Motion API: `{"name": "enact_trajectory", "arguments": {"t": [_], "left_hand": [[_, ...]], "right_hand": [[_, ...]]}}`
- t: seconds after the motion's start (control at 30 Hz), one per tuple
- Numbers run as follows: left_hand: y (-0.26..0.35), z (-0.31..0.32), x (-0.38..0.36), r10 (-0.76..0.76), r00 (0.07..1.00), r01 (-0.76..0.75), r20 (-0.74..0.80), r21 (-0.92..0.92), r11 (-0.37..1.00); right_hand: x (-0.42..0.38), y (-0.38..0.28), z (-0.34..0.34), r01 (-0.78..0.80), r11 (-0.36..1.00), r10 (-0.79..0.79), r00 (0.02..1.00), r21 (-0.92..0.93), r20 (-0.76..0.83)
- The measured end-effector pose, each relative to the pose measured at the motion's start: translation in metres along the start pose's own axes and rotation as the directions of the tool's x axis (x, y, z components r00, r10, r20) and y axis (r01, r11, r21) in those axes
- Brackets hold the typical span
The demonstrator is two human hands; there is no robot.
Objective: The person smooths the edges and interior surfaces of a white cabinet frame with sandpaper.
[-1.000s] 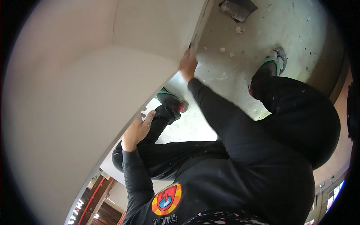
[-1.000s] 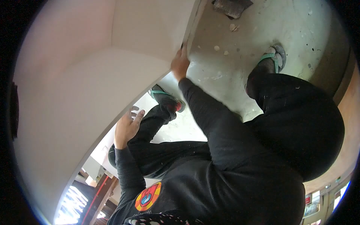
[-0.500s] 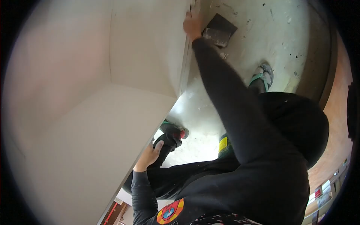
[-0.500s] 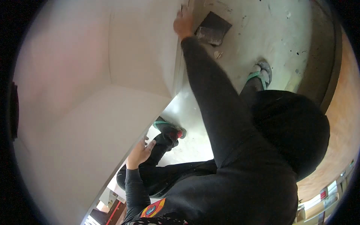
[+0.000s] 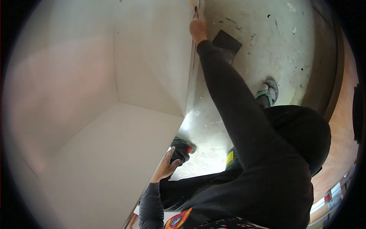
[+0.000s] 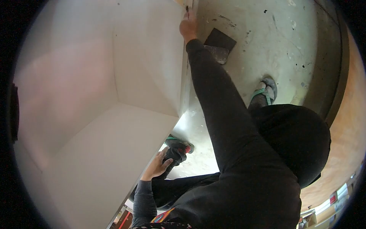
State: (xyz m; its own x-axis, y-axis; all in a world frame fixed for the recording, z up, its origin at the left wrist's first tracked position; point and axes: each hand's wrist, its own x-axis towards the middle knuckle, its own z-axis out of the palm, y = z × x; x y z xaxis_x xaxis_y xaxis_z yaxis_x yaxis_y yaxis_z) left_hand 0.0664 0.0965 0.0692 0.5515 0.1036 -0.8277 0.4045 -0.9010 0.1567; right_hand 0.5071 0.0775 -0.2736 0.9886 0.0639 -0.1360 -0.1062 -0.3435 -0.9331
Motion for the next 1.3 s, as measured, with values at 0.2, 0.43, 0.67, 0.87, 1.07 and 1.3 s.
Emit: {"name": "enact_trajectory", "arguments": {"t": [0.2, 0.43, 0.67, 0.87, 1.07, 1.3], "left_hand": [[0.014, -0.010, 0.013, -0.002, 0.999, -0.002, 0.050, 0.067, 0.998], [0.013, -0.007, 0.015, -0.045, 0.988, 0.051, 0.145, -0.043, 0.998], [0.004, -0.003, 0.024, 0.110, 0.994, -0.109, -0.017, 0.051, 0.993], [0.007, -0.004, 0.020, 0.015, 0.999, -0.013, 0.035, -0.060, 0.998], [0.010, -0.005, 0.012, 0.116, 0.988, -0.112, -0.106, 0.042, 0.993], [0.014, -0.011, 0.009, 0.046, 0.998, -0.043, -0.049, 0.056, 0.998]], "right_hand": [[-0.108, -0.027, -0.012, -0.007, 0.928, 0.080, 0.980, 0.373, -0.181], [0.039, -0.051, -0.049, -0.198, 0.735, 0.234, 0.972, 0.649, 0.032], [-0.041, -0.041, -0.023, 0.016, 0.850, 0.090, 0.981, 0.527, -0.174], [-0.005, -0.196, -0.073, 0.609, 0.756, -0.379, 0.704, 0.238, -0.600], [-0.024, -0.202, -0.067, 0.528, 0.791, -0.286, 0.766, 0.310, -0.575], [-0.010, -0.222, -0.079, 0.532, 0.768, -0.239, 0.754, 0.357, -0.611]]}}
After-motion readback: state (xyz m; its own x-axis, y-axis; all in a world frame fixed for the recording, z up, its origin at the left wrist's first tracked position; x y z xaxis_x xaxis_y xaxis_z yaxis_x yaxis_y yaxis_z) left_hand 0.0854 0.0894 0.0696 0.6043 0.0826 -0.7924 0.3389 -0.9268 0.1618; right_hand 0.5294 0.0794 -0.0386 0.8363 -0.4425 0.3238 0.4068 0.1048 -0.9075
